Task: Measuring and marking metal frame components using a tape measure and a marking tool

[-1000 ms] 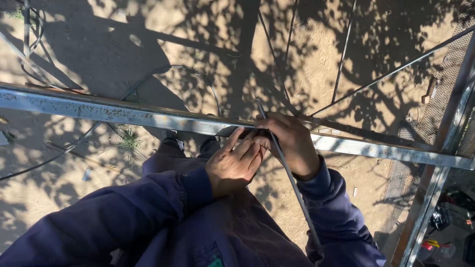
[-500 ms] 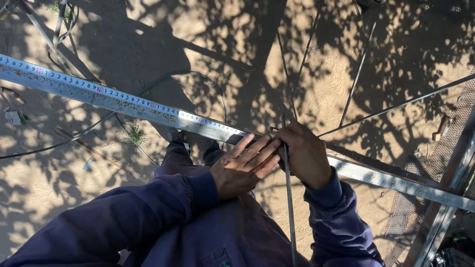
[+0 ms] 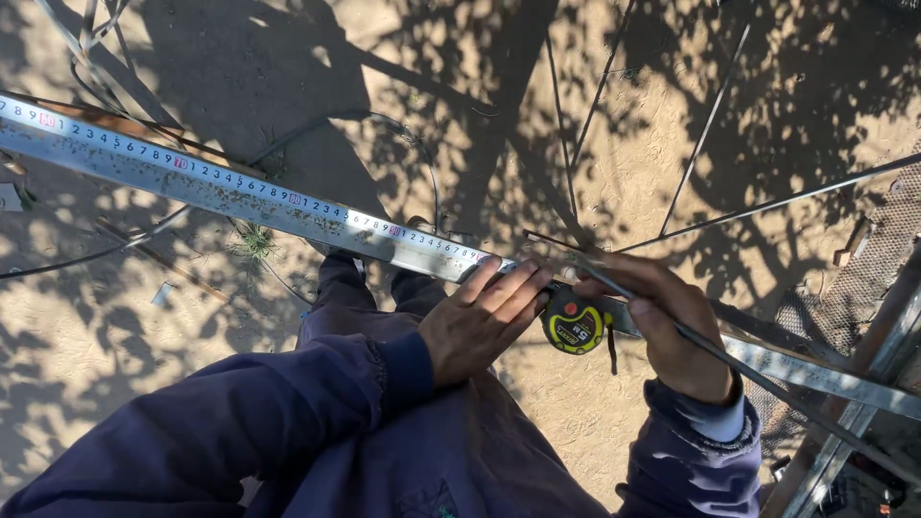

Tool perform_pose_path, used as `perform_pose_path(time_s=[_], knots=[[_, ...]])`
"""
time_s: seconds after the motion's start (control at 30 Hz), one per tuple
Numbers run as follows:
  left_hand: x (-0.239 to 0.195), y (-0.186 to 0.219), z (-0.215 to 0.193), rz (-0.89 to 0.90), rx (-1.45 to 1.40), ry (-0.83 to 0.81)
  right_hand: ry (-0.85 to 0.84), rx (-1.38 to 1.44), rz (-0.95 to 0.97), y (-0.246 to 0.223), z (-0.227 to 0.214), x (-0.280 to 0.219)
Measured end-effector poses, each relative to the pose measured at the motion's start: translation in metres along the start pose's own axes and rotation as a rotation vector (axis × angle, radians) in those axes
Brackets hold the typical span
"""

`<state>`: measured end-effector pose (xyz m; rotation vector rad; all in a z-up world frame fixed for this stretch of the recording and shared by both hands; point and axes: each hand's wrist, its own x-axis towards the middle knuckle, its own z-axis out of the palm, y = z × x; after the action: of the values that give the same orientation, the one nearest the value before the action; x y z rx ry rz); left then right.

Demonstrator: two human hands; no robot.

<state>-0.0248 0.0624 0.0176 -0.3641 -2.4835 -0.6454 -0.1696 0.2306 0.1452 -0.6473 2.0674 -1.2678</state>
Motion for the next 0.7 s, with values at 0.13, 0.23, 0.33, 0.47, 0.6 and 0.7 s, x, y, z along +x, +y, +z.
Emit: perform_pose_path(time_s=[0.13,0.23,0.33,0.47,0.6,0.7], knots=[[0.007,-0.005,0.002,0.036,0.032,0.028,-0.048,0.186,-0.183,0.004,0.032,0.013],[0.001,-0.001,0.011,0.009,0.051,0.200,-0.039,0.051,-0.366,-0.001,0.050,0.022],[-0.012,0.000,0.015,0.028,0.035,0.018,-0.044,0.017,-0.247,0.005,0.048,0.022],[-0.014,-0.001,0.014,0.038,-0.035,0.035,-0.072,0.029,-0.281,0.017,0.052,0.028],[-0.049,0.005,0.046,0.018,-0.033,0.009,-0.169,0.063,-0.139,-0.003,0.064,0.040],[-0.021,0.008,0.004,-0.005,0.244,-0.088,-0.150,-0.052,-0.284,-0.007,0.067,0.052]])
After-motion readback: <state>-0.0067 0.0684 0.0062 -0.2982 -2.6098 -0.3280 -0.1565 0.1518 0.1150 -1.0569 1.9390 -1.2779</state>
